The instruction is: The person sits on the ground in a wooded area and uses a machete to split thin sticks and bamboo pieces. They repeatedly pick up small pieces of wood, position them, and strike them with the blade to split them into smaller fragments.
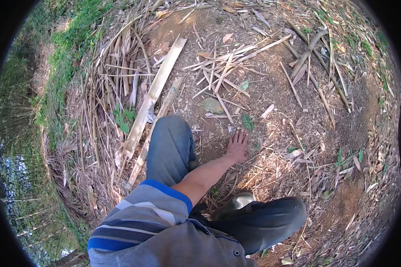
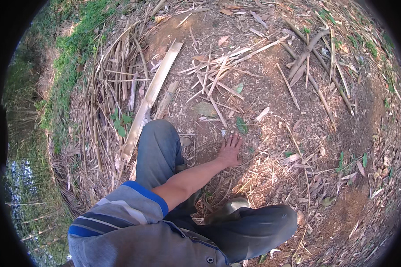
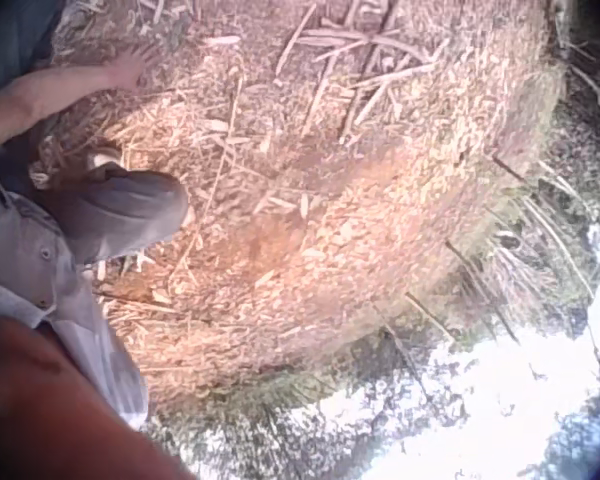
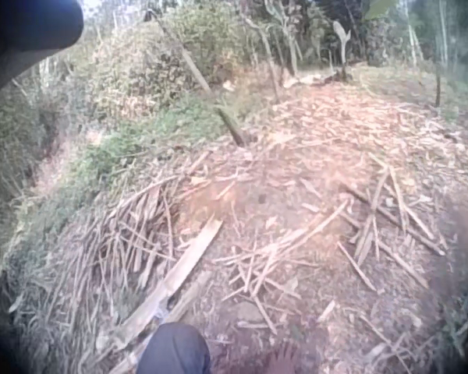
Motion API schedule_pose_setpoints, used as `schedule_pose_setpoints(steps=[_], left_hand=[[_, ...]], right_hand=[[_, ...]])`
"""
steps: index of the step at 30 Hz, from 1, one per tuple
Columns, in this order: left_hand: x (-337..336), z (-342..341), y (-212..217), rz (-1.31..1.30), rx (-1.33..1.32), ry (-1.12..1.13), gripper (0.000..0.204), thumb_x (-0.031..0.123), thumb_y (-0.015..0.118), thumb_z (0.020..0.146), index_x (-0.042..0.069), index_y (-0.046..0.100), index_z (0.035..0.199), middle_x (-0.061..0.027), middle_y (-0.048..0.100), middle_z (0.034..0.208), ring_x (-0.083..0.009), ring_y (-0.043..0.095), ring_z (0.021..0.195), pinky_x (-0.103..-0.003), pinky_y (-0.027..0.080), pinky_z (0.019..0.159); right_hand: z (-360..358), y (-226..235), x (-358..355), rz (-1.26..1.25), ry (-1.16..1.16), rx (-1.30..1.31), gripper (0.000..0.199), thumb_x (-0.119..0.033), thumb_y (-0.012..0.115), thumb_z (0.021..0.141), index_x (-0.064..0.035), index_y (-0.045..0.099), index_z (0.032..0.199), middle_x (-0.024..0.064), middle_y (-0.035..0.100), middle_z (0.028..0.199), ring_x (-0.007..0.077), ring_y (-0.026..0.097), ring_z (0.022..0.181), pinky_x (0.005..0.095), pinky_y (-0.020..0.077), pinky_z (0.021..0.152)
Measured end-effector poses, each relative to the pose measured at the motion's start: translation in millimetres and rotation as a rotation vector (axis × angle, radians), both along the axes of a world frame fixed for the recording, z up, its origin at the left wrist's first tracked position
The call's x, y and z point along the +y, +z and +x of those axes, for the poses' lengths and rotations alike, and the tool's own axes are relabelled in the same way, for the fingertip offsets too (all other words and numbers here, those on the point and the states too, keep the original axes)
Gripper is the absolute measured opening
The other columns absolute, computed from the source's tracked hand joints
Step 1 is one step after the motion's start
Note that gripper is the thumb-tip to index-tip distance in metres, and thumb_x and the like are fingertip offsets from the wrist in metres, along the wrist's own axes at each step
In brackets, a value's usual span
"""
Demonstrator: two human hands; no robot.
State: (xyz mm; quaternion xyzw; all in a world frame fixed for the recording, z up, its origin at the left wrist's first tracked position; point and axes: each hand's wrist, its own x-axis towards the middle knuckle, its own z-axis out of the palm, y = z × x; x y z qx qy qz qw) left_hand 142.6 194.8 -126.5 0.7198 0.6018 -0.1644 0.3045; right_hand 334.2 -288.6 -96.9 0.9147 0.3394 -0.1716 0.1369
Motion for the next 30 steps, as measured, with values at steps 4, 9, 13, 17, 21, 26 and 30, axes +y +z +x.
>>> schedule_pose_setpoints(steps=[4,9,13,17,21,26,30], left_hand=[[5.6,-0.1,12.6,-0.100,-0.002,0.004,0.102,0.043,0.067,0.074,0.008,0.006,0.147,-0.0194,-0.003,0.152,-0.0365,0.002,0.141,-0.056,0.011,0.111],[13.8,4.6,11.3,-0.163,-0.025,0.054,0.106,0.048,0.069,0.071,0.008,0.007,0.147,-0.0184,-0.005,0.153,-0.0377,0.000,0.141,-0.056,0.012,0.109],[9.9,3.7,-8.4,-0.156,-0.049,0.090,0.115,0.045,0.074,0.063,0.008,0.006,0.148,-0.0174,-0.005,0.153,-0.0395,0.000,0.140,-0.059,0.012,0.107],[22.7,4.8,14.9,-0.253,-0.008,-0.020,0.108,0.043,0.071,0.068,0.009,0.007,0.148,-0.0166,-0.004,0.154,-0.0367,0.000,0.141,-0.058,0.011,0.108],[53.4,-4.2,22.2,-0.372,0.014,-0.059,0.075,0.031,0.069,0.073,0.008,0.040,0.138,-0.0171,0.018,0.151,-0.0356,0.021,0.138,-0.062,0.014,0.105],[115.0,-54.2,186.2,0.214,-0.375,0.159,0.007,0.009,0.061,0.078,0.004,0.065,0.081,-0.0075,0.063,0.067,-0.0205,0.062,0.063,-0.039,0.051,0.056],[78.5,-158.8,280.6,0.882,-0.738,0.444,0.003,0.004,0.059,0.080,0.006,0.060,0.080,-0.0054,0.056,0.078,-0.0187,0.057,0.070,-0.034,0.049,0.061]], right_hand=[[65.4,14.3,57.0,-0.056,0.113,0.107,0.066,-0.050,0.044,0.089,0.0005,0.039,0.131,0.0233,0.053,0.117,0.0396,0.053,0.105,0.0473,0.0417,0.084],[165.5,36.4,145.5,0.094,0.199,0.265,0.065,-0.049,0.046,0.089,0.0026,0.041,0.128,0.0250,0.058,0.108,0.0411,0.057,0.097,0.0467,0.0447,0.078],[150.2,123.2,376.1,0.296,0.330,0.359,0.051,-0.041,0.052,0.088,0.0025,0.049,0.114,0.0248,0.062,0.094,0.0405,0.061,0.086,0.0480,0.0449,0.072],[137.0,132.9,519.5,-0.173,0.495,0.292,0.045,-0.038,0.062,0.081,0.0044,0.058,0.096,0.0259,0.063,0.088,0.0409,0.062,0.084,0.0496,0.0454,0.072],[90.1,163.2,542.1,-0.200,0.637,0.106,0.053,-0.044,0.063,0.078,0.0064,0.061,0.093,0.0280,0.063,0.091,0.0405,0.062,0.092,0.0472,0.0479,0.079],[85.9,146.6,560.6,-0.239,0.600,0.135,0.057,-0.049,0.062,0.076,0.0056,0.063,0.095,0.0294,0.062,0.096,0.0409,0.060,0.098,0.0466,0.0475,0.084],[123.1,114.1,566.1,-0.229,0.517,0.238,0.045,-0.039,0.063,0.078,0.0064,0.063,0.083,0.0210,0.063,0.071,0.0306,0.063,0.066,0.0410,0.0491,0.059]])
